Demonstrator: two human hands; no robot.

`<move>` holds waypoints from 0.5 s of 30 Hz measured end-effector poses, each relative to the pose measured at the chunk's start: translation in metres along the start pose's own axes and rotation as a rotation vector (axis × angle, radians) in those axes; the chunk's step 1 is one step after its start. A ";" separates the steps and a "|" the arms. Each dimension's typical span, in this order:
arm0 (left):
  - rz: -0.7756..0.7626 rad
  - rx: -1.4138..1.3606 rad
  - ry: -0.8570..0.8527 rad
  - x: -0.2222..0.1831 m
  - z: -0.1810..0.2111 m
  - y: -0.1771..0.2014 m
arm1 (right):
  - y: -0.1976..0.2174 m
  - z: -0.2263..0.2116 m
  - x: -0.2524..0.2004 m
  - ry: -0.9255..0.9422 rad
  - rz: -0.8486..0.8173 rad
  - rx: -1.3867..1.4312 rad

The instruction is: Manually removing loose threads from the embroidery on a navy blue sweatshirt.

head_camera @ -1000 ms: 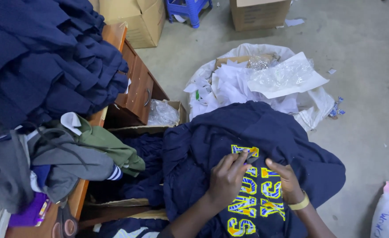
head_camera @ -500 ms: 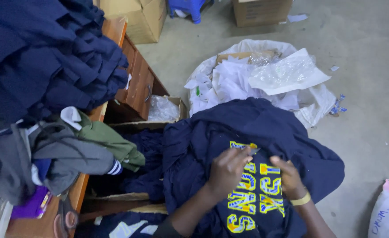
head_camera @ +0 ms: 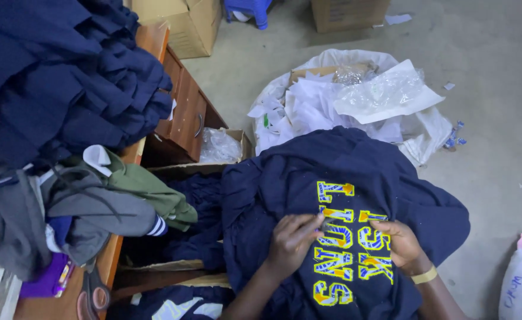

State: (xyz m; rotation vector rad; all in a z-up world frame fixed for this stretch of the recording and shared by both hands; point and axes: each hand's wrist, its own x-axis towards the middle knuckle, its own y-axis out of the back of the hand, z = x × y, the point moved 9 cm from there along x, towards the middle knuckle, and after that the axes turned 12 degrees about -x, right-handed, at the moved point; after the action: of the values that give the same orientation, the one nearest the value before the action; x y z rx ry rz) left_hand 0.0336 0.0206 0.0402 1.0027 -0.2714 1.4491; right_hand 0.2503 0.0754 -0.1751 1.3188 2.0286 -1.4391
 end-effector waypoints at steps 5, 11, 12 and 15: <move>-0.007 -0.029 0.022 -0.007 0.000 0.001 | -0.012 0.008 -0.004 -0.117 -0.070 0.006; -0.104 -0.004 -0.113 0.000 0.009 -0.003 | -0.008 0.008 -0.002 -0.075 -0.052 -0.014; -0.109 -0.011 -0.113 0.002 0.010 -0.001 | -0.006 0.006 -0.004 -0.074 -0.046 -0.007; -0.150 0.039 -0.123 0.002 0.010 -0.004 | -0.002 0.011 -0.015 -0.075 -0.054 -0.017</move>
State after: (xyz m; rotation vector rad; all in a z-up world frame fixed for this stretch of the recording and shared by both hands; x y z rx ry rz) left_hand 0.0415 0.0154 0.0457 1.1222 -0.2531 1.2634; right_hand 0.2541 0.0586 -0.1683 1.1932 2.0378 -1.4681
